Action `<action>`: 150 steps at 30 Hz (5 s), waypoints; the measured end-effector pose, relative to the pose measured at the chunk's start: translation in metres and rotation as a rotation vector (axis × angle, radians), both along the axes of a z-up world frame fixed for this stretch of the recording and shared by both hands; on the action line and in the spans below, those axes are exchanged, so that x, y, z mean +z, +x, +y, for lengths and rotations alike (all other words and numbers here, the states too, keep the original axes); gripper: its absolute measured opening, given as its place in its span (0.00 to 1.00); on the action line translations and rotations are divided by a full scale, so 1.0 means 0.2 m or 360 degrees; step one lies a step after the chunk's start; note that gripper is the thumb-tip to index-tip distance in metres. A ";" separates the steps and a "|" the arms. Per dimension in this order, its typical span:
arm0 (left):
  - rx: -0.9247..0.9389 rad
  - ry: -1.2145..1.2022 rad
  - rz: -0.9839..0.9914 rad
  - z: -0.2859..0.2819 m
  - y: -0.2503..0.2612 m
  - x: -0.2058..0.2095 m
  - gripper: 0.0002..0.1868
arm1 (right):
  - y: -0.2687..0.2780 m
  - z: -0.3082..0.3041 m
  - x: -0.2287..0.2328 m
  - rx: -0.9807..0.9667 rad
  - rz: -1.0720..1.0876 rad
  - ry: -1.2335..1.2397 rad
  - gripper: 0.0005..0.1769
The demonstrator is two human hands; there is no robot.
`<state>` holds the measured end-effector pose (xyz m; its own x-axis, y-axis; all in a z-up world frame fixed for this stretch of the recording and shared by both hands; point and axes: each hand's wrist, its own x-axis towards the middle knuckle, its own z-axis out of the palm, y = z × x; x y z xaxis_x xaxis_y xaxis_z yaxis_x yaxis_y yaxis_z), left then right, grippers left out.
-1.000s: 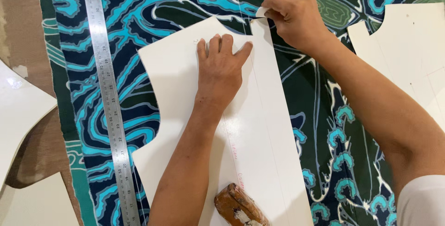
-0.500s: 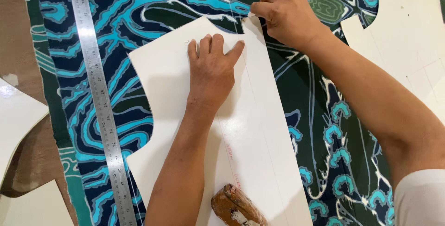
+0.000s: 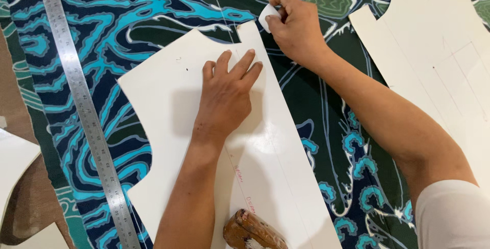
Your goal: The person places paper pattern pieces on a patterned fabric, aligns them, and uses a ruler and chalk to trace and mark the fabric along the pattern edges. The person adjusts the pattern and ruler repeatedly to ensure accurate marking.
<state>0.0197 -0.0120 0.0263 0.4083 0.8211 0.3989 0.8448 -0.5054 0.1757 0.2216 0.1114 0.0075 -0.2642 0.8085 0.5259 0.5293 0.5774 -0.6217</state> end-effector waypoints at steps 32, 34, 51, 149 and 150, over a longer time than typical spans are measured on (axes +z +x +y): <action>-0.0010 0.0001 -0.0074 -0.03 0.04 -0.04 0.21 | 0.17 -0.50 0.31 -0.0157 0.0184 0.0173 0.09; -0.0013 0.0012 -0.0068 -0.03 0.04 -0.04 0.21 | 0.33 -0.88 0.34 -0.0265 0.0068 0.0067 0.12; 0.0196 0.0296 0.0327 -0.14 0.10 -0.12 0.28 | 0.86 -3.25 -0.20 -0.1319 0.0204 -0.1077 0.06; 0.0420 -0.1267 -0.2441 -2.50 0.24 0.09 0.06 | 0.11 -3.17 0.33 0.0324 0.0087 -0.0535 0.48; 0.0407 -0.1308 -0.2501 -2.47 0.34 0.08 0.05 | 0.16 -3.17 0.31 0.0222 0.0026 -0.0482 0.45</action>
<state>0.0878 -0.5059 0.0425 -0.0693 0.9648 -0.2536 -0.3104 0.2208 0.9246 0.2532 -0.5226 0.0701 -0.3768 0.8853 0.2726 0.4468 0.4315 -0.7837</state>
